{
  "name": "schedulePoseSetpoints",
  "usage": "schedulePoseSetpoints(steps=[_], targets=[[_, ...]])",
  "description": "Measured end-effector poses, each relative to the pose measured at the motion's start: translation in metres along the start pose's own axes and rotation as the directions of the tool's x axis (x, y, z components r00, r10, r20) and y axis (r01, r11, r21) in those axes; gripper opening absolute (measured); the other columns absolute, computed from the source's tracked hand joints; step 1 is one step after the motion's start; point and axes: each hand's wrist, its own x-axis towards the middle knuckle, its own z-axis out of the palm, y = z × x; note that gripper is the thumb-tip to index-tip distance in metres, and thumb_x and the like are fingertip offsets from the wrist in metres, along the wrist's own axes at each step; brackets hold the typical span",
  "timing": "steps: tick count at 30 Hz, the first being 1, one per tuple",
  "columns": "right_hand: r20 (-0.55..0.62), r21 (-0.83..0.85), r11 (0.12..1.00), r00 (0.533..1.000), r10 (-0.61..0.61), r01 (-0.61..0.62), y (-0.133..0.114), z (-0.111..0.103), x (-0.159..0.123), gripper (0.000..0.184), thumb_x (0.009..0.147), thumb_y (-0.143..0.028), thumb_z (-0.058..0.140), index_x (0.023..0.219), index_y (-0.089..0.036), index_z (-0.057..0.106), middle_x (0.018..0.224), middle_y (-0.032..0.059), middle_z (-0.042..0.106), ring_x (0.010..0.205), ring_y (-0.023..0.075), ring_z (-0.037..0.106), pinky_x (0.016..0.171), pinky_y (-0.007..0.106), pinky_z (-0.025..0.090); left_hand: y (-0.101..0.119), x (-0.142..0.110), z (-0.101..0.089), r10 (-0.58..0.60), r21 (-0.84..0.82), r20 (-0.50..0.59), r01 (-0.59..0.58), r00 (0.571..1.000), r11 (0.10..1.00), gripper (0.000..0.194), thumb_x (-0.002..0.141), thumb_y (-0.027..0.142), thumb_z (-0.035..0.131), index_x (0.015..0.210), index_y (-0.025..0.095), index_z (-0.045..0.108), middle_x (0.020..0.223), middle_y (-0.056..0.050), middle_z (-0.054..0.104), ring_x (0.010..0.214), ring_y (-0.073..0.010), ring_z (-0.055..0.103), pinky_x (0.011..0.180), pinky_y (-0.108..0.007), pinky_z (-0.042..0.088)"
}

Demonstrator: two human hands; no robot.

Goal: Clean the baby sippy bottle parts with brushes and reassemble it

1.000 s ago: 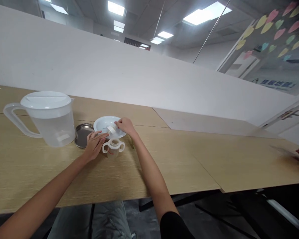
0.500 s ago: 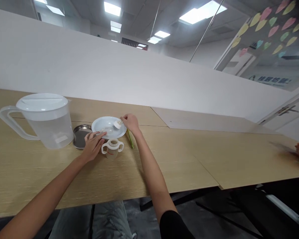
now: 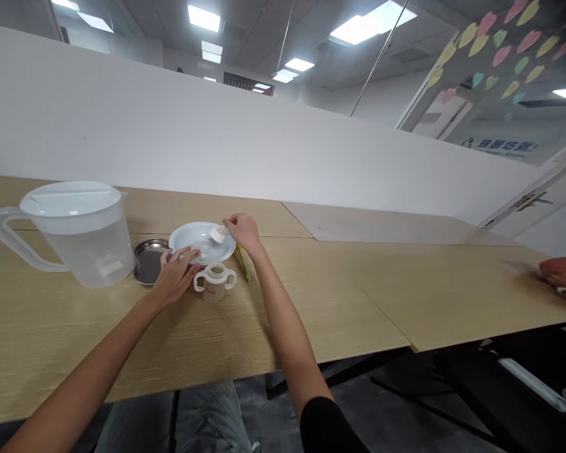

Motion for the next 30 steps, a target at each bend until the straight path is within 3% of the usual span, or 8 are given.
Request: schedulePoseSetpoints(steps=[6, 11, 17, 24, 30], targets=[[0.006, -0.005, 1.0, 1.0, -0.017, 0.017, -0.004, -0.002, -0.003, 0.027, 0.092, -0.033, 0.055, 0.078, -0.017, 0.071, 0.08, 0.0043, 0.072, 0.073, 0.015, 0.061, 0.062, 0.024, 0.034, -0.001, 0.0, 0.001, 0.015, 0.098, -0.031, -0.012, 0.999, 0.995, 0.049, 0.101, 0.043, 0.024, 0.132, 0.024, 0.057, 0.128, -0.011, 0.06, 0.126, -0.0282, 0.043, 0.11, -0.053, 0.015], [0.001, -0.008, 1.0, 1.0, -0.023, 0.023, -0.006, -0.001, -0.003, 0.026, 0.092, -0.033, 0.055, 0.08, -0.017, 0.071, 0.084, 0.0048, 0.073, 0.077, 0.0157, 0.062, 0.065, 0.024, 0.037, -0.001, -0.001, 0.001, 0.012, 0.179, -0.069, 0.001, 0.998, 0.984, 0.054, 0.1, 0.046, 0.022, 0.133, 0.02, 0.057, 0.125, -0.015, 0.058, 0.12, -0.0295, 0.045, 0.108, -0.056, 0.018], [0.008, -0.006, 0.999, 0.999, -0.035, 0.035, -0.008, -0.001, -0.004, 0.025, 0.092, -0.033, 0.055, 0.082, -0.017, 0.072, 0.084, 0.0047, 0.073, 0.078, 0.0158, 0.063, 0.066, 0.024, 0.037, 0.0, 0.0, 0.0, -0.044, 0.207, -0.09, 0.062, 0.995, 0.976, 0.051, 0.1, 0.044, 0.023, 0.123, 0.024, 0.064, 0.129, -0.011, 0.058, 0.123, -0.0319, 0.043, 0.108, -0.06, 0.016], [0.003, -0.006, 0.999, 0.999, -0.045, 0.045, -0.01, -0.002, -0.006, 0.026, 0.093, -0.033, 0.054, 0.081, -0.017, 0.071, 0.083, 0.0043, 0.072, 0.077, 0.016, 0.062, 0.067, 0.024, 0.036, 0.0, -0.001, 0.002, -0.058, 0.29, -0.206, 0.118, 0.977, 0.95, 0.049, 0.098, 0.046, 0.029, 0.109, 0.02, 0.07, 0.125, -0.016, 0.058, 0.116, -0.033, 0.047, 0.105, -0.061, 0.02], [0.005, 0.0, 0.998, 0.998, -0.057, 0.057, -0.013, -0.003, -0.008, 0.025, 0.092, -0.031, 0.054, 0.082, -0.017, 0.072, 0.081, 0.0046, 0.071, 0.076, 0.0159, 0.061, 0.067, 0.025, 0.037, -0.005, 0.001, -0.001, -0.123, 0.207, -0.299, 0.191, 0.946, 0.959, 0.047, 0.097, 0.047, 0.032, 0.109, 0.02, 0.068, 0.123, -0.016, 0.058, 0.113, -0.0327, 0.048, 0.102, -0.058, 0.025]])
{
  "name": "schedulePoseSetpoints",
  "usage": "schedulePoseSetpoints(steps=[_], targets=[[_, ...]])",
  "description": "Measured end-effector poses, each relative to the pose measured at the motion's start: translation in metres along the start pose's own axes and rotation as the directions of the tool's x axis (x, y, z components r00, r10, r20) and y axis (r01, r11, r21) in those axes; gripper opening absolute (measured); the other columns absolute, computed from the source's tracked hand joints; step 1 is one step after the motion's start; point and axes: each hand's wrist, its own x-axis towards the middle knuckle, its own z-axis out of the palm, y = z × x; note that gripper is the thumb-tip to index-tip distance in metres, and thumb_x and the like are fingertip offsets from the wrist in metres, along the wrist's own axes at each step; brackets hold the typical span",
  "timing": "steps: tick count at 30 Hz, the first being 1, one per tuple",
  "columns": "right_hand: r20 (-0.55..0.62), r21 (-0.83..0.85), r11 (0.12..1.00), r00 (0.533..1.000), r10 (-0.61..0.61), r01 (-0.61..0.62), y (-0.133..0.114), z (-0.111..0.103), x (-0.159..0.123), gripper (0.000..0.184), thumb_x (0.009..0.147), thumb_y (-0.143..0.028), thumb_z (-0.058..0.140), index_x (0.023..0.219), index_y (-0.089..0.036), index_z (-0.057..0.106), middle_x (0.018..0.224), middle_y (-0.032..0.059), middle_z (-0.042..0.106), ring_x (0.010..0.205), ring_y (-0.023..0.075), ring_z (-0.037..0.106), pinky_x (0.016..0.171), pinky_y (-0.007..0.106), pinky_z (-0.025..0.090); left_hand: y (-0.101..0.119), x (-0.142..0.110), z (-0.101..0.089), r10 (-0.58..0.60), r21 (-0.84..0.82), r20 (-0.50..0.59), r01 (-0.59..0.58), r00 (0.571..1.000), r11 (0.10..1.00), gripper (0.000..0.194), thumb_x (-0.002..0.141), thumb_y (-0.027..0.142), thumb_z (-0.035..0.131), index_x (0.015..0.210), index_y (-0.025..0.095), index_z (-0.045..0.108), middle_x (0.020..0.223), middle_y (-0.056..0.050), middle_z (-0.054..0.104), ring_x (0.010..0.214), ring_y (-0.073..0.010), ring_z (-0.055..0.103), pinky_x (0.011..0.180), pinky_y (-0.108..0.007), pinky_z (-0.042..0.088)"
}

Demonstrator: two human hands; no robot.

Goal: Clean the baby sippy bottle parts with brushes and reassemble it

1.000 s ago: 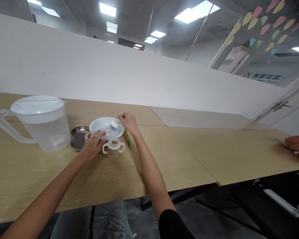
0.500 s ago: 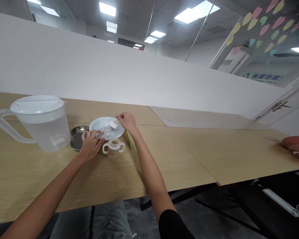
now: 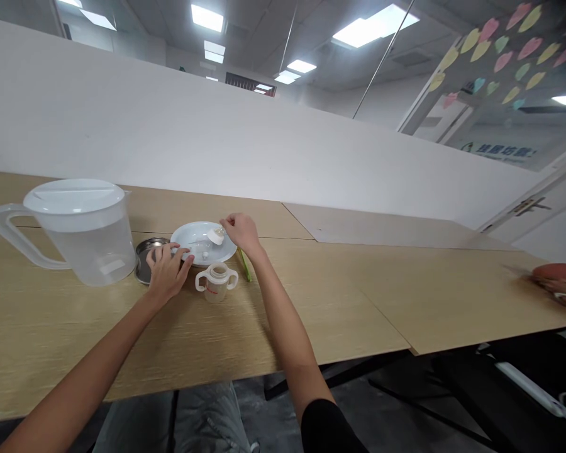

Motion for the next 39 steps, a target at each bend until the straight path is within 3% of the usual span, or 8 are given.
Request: schedulePoseSetpoints(steps=[7, 11, 16, 21, 25, 30, 35, 39], targets=[[0.158, 0.19, 0.975, 0.976, -0.15, 0.119, -0.018, -0.003, -0.012, 0.019, 0.089, -0.029, 0.061, 0.082, -0.015, 0.07, 0.074, 0.0012, 0.067, 0.07, 0.0121, 0.056, 0.067, 0.023, 0.037, 0.006, 0.002, -0.005, 0.032, -0.295, -0.058, -0.047, 0.998, 0.954, 0.067, 0.09, 0.06, 0.045, 0.14, 0.016, 0.042, 0.133, -0.017, 0.056, 0.121, -0.0317, 0.051, 0.103, -0.049, 0.033], [0.235, 0.261, 0.932, 0.919, -0.315, 0.253, -0.035, -0.005, -0.027, 0.016, 0.089, -0.03, 0.062, 0.085, -0.015, 0.067, 0.076, -0.001, 0.065, 0.071, 0.0109, 0.054, 0.067, 0.022, 0.035, 0.013, 0.0, -0.006, 0.05, -0.429, -0.063, -0.072, 0.997, 0.9, 0.062, 0.09, 0.056, 0.049, 0.139, 0.018, 0.043, 0.126, -0.013, 0.062, 0.115, -0.0274, 0.058, 0.097, -0.041, 0.045], [0.244, 0.138, 0.898, 0.865, -0.439, 0.417, -0.043, -0.004, -0.037, 0.022, 0.083, -0.033, 0.068, 0.093, -0.013, 0.065, 0.084, 0.0011, 0.064, 0.075, 0.0124, 0.052, 0.067, 0.023, 0.033, 0.016, -0.003, -0.009, 0.068, -0.414, -0.186, -0.141, 0.98, 0.899, 0.051, 0.092, 0.046, 0.053, 0.135, 0.019, 0.048, 0.126, -0.011, 0.063, 0.118, -0.0253, 0.058, 0.1, -0.039, 0.046], [0.278, -0.07, 0.84, 0.819, -0.501, 0.538, -0.053, -0.004, -0.043, 0.016, 0.085, -0.023, 0.057, 0.078, -0.013, 0.066, 0.074, 0.0041, 0.065, 0.069, 0.015, 0.052, 0.063, 0.027, 0.031, 0.014, -0.006, -0.008, 0.094, -0.378, -0.223, -0.175, 0.97, 0.909, 0.047, 0.092, 0.043, 0.053, 0.132, 0.018, 0.049, 0.123, -0.012, 0.065, 0.114, -0.0258, 0.061, 0.098, -0.04, 0.048], [0.294, -0.23, 0.797, 0.821, -0.49, 0.559, -0.064, -0.005, -0.052, 0.017, 0.085, -0.018, 0.051, 0.084, -0.011, 0.067, 0.086, 0.01, 0.068, 0.073, 0.0188, 0.055, 0.062, 0.03, 0.031, 0.014, -0.008, -0.008, 0.101, -0.364, -0.229, -0.181, 0.968, 0.913, 0.045, 0.093, 0.042, 0.052, 0.131, 0.018, 0.051, 0.119, -0.013, 0.066, 0.111, -0.026, 0.062, 0.097, -0.039, 0.049], [0.277, -0.231, 0.767, 0.796, -0.538, 0.599, -0.062, -0.003, -0.051, 0.018, 0.083, -0.015, 0.049, 0.082, -0.014, 0.067, 0.08, 0.0077, 0.068, 0.07, 0.0185, 0.054, 0.062, 0.03, 0.031, 0.016, -0.011, -0.009, 0.089, -0.333, -0.232, -0.165, 0.969, 0.928, 0.047, 0.093, 0.044, 0.049, 0.132, 0.018, 0.05, 0.118, -0.013, 0.066, 0.111, -0.027, 0.062, 0.098, -0.041, 0.048], [0.202, -0.087, 0.803, 0.799, -0.566, 0.59, -0.054, 0.002, -0.041, 0.012, 0.079, -0.014, 0.052, 0.074, -0.015, 0.064, 0.073, 0.0042, 0.065, 0.069, 0.0163, 0.053, 0.063, 0.028, 0.033, 0.015, -0.011, -0.009, 0.107, -0.309, -0.281, -0.196, 0.954, 0.931, 0.047, 0.093, 0.042, 0.051, 0.134, 0.018, 0.049, 0.119, -0.012, 0.066, 0.112, -0.0262, 0.062, 0.1, -0.04, 0.047], [0.228, 0.352, 0.845, 0.838, -0.495, 0.404, -0.044, 0.004, -0.033, 0.006, 0.075, -0.016, 0.059, 0.075, -0.016, 0.064, 0.067, -0.001, 0.062, 0.064, 0.0126, 0.056, 0.062, 0.023, 0.039, 0.017, -0.01, -0.012, 0.115, -0.298, -0.312, -0.212, 0.943, 0.931, 0.045, 0.092, 0.041, 0.054, 0.132, 0.019, 0.05, 0.122, -0.011, 0.066, 0.114, -0.0256, 0.061, 0.101, -0.039, 0.046]])
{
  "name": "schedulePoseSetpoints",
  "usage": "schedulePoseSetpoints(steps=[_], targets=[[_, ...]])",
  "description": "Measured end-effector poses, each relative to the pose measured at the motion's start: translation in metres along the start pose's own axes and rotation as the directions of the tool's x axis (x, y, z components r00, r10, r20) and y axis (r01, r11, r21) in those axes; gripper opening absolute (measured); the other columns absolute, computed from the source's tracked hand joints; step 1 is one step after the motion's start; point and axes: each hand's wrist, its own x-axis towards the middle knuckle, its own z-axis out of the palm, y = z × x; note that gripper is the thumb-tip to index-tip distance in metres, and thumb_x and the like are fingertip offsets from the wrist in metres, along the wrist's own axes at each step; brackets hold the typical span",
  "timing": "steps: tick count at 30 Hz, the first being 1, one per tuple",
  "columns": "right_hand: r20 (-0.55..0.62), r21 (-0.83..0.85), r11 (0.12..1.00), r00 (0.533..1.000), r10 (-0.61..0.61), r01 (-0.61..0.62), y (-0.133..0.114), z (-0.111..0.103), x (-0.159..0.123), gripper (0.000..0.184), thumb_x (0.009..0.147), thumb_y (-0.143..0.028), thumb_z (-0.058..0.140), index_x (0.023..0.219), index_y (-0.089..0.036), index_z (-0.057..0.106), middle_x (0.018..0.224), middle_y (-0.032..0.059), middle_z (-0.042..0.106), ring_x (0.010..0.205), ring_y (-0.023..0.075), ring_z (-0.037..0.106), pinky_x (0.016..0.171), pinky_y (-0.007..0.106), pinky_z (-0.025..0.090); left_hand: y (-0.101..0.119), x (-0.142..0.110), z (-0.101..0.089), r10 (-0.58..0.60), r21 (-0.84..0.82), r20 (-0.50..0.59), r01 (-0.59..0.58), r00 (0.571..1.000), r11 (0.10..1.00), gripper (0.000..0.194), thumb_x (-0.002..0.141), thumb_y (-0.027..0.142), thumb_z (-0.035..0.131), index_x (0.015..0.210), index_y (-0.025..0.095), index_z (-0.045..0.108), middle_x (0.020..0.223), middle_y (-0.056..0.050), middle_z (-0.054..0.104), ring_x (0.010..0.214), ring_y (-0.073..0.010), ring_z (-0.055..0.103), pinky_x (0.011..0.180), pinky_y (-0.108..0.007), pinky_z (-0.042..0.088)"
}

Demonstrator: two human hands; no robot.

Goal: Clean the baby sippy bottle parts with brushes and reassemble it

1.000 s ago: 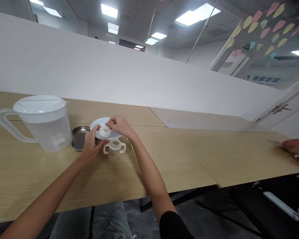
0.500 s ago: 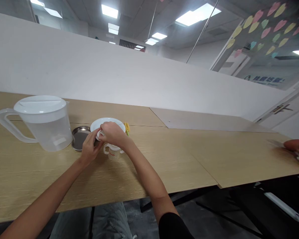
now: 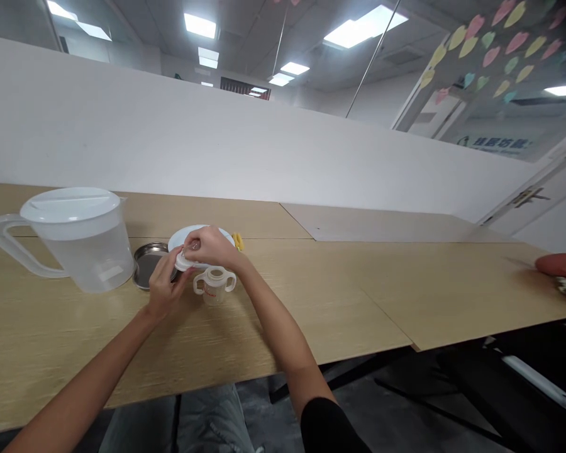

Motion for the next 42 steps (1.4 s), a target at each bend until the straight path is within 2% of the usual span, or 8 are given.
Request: schedulePoseSetpoints(steps=[6, 10, 15, 20, 26, 31, 36, 42], targets=[[0.046, 0.561, 0.79, 0.962, 0.268, -0.247, 0.029, -0.006, 0.011, 0.012, 0.082, -0.018, 0.052, 0.08, -0.014, 0.063, 0.065, -0.002, 0.062, 0.056, 0.0093, 0.059, 0.06, 0.02, 0.049, 0.002, 0.002, -0.001, -0.058, -0.018, -0.013, 0.057, 0.998, 0.998, 0.044, 0.093, 0.042, 0.051, 0.13, 0.018, 0.051, 0.123, -0.012, 0.065, 0.117, -0.0258, 0.06, 0.103, -0.04, 0.046], [-0.131, 0.157, 0.906, 0.901, 0.413, -0.393, 0.052, -0.005, 0.013, 0.018, 0.085, -0.02, 0.056, 0.097, -0.013, 0.067, 0.088, 0.0057, 0.071, 0.08, 0.0151, 0.067, 0.076, 0.024, 0.051, -0.004, -0.001, 0.001, -0.099, 0.002, 0.01, 0.099, 0.995, 0.995, 0.048, 0.093, 0.047, 0.049, 0.13, 0.017, 0.05, 0.126, -0.014, 0.063, 0.119, -0.0268, 0.058, 0.104, -0.043, 0.045], [-0.135, -0.493, 0.725, 0.866, 0.482, -0.48, 0.076, 0.011, 0.011, 0.026, 0.08, -0.007, 0.059, 0.104, -0.011, 0.069, 0.11, 0.0176, 0.07, 0.108, 0.0282, 0.063, 0.091, 0.037, 0.046, -0.011, -0.006, 0.006, -0.041, 0.012, 0.084, 0.04, 0.996, 0.999, 0.047, 0.093, 0.045, 0.052, 0.13, 0.017, 0.05, 0.126, -0.015, 0.063, 0.12, -0.0265, 0.057, 0.104, -0.043, 0.045], [-0.111, -0.411, 0.802, 0.897, 0.427, -0.433, 0.07, 0.013, 0.013, 0.02, 0.089, -0.02, 0.059, 0.104, -0.014, 0.069, 0.11, 0.0132, 0.071, 0.105, 0.0221, 0.064, 0.088, 0.031, 0.045, -0.012, -0.006, 0.006, -0.029, 0.054, 0.091, 0.024, 0.995, 0.998, 0.047, 0.093, 0.044, 0.051, 0.132, 0.018, 0.049, 0.128, -0.015, 0.062, 0.122, -0.0272, 0.056, 0.105, -0.044, 0.041], [0.207, 0.052, 0.991, 0.972, 0.113, -0.127, 0.016, 0.004, 0.003, 0.034, 0.087, -0.043, 0.063, 0.109, -0.018, 0.066, 0.094, 0.0025, 0.069, 0.083, 0.0142, 0.062, 0.071, 0.024, 0.043, -0.016, -0.009, 0.007, -0.051, 0.095, 0.016, 0.05, 0.999, 0.994, 0.06, 0.092, 0.046, 0.052, 0.143, 0.018, 0.037, 0.128, -0.016, 0.061, 0.121, -0.0286, 0.056, 0.103, -0.045, 0.04], [0.08, -0.111, 0.986, 0.988, 0.13, -0.121, 0.002, 0.008, 0.0, 0.034, 0.076, -0.033, 0.074, 0.105, -0.017, 0.064, 0.091, 0.0012, 0.065, 0.084, 0.0165, 0.059, 0.075, 0.027, 0.042, -0.014, -0.007, 0.006, -0.07, 0.131, 0.021, 0.067, 0.997, 0.989, 0.078, 0.089, 0.056, 0.052, 0.15, 0.017, 0.023, 0.137, -0.02, 0.054, 0.13, -0.0327, 0.048, 0.108, -0.049, 0.035], [-0.172, -0.39, 0.855, 0.94, 0.296, -0.341, 0.042, 0.006, 0.007, 0.039, 0.084, -0.014, 0.061, 0.122, -0.014, 0.059, 0.122, 0.0141, 0.056, 0.108, 0.0214, 0.057, 0.09, 0.029, 0.043, -0.012, -0.006, 0.006, -0.043, 0.153, 0.074, 0.032, 0.996, 0.988, 0.084, 0.088, 0.059, 0.052, 0.151, 0.013, 0.021, 0.148, -0.024, 0.039, 0.139, -0.0368, 0.035, 0.111, -0.052, 0.029], [-0.087, -0.604, 0.704, 0.909, 0.407, -0.374, 0.084, 0.017, 0.01, 0.042, 0.086, -0.002, 0.046, 0.125, -0.013, 0.055, 0.122, 0.0156, 0.061, 0.113, 0.0245, 0.058, 0.092, 0.032, 0.042, -0.012, -0.009, 0.006, -0.028, 0.165, 0.096, 0.012, 0.995, 0.986, 0.071, 0.092, 0.05, 0.05, 0.148, 0.014, 0.026, 0.147, -0.023, 0.042, 0.137, -0.035, 0.038, 0.111, -0.051, 0.028]])
